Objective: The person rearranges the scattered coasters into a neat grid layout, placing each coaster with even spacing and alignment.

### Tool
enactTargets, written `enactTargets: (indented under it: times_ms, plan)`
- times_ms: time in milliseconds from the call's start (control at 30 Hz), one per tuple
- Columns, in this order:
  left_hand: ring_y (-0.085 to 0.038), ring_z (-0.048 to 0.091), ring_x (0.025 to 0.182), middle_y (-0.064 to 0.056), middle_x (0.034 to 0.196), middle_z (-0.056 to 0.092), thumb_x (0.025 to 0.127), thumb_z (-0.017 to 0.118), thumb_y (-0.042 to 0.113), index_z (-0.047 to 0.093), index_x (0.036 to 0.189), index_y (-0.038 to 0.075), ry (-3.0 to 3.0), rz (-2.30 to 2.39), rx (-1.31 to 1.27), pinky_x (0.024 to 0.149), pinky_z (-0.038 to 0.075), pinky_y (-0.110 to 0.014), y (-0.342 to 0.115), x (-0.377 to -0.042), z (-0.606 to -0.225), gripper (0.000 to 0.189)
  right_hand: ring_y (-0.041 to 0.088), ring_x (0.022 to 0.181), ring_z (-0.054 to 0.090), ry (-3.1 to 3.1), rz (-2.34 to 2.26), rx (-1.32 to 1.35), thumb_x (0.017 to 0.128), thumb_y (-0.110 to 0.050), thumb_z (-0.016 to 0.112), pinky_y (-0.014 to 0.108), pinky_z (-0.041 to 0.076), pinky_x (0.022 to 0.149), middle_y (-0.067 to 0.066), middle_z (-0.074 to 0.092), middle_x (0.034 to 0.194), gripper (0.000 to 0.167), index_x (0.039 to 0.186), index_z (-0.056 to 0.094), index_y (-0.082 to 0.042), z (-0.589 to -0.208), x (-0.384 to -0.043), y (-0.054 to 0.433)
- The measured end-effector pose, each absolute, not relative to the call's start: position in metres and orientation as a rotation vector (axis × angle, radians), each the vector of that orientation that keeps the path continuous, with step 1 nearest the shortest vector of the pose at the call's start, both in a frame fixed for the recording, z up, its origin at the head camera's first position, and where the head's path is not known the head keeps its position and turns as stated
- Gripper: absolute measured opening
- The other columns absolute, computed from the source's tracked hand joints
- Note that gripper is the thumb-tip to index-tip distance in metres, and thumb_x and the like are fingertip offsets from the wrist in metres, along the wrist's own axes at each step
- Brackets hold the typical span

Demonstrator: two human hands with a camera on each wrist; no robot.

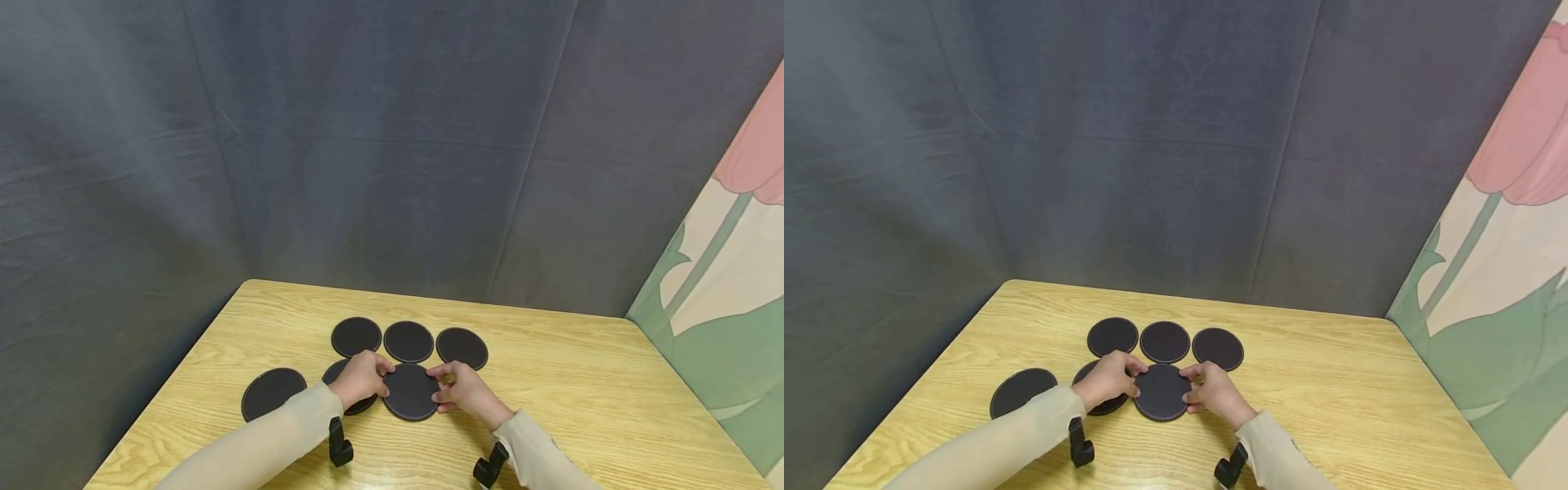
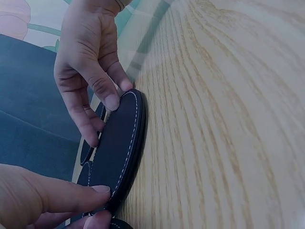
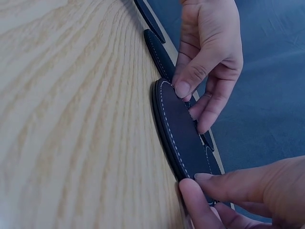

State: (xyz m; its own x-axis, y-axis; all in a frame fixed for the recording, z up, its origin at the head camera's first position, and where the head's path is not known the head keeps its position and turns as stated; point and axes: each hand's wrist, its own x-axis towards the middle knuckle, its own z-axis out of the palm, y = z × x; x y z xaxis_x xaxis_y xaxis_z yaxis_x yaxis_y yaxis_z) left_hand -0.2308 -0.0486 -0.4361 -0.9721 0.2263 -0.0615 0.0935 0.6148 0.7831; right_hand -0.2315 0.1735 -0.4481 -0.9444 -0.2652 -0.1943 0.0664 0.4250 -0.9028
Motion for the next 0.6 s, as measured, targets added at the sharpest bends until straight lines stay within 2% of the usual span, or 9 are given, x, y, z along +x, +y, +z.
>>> enactTargets:
  times_ms: [333,600]
  plan:
    - [-0.019,0.051,0.083,-0.008,0.092,0.062,0.064,0.081,-0.011,0.074,0.100,0.002,2.679,1.281,0.248,0.075,0.049,-0.034,-0.0470,-0.2311,-0.4354,0.039,0.016,0.064,0.055,2.407,-1.490,-0.156,0.077,0.015,0.070,0.032,0.058,0.061,0.021,0.058,0.122,0.045,0.120,0.062,0.007,-0.4481,-0.2318,0.1719]
    - [-0.018,0.050,0.080,-0.008,0.089,0.059,0.064,0.083,-0.010,0.073,0.099,0.003,2.674,1.266,0.237,0.071,0.047,-0.031,-0.0469,-0.2337,-0.4364,0.038,0.017,0.066,0.059,2.452,-1.453,-0.131,0.075,0.015,0.072,0.033,0.058,0.060,0.019,0.053,0.113,0.045,0.119,0.064,0.005,-0.4468,-0.2326,0.1698]
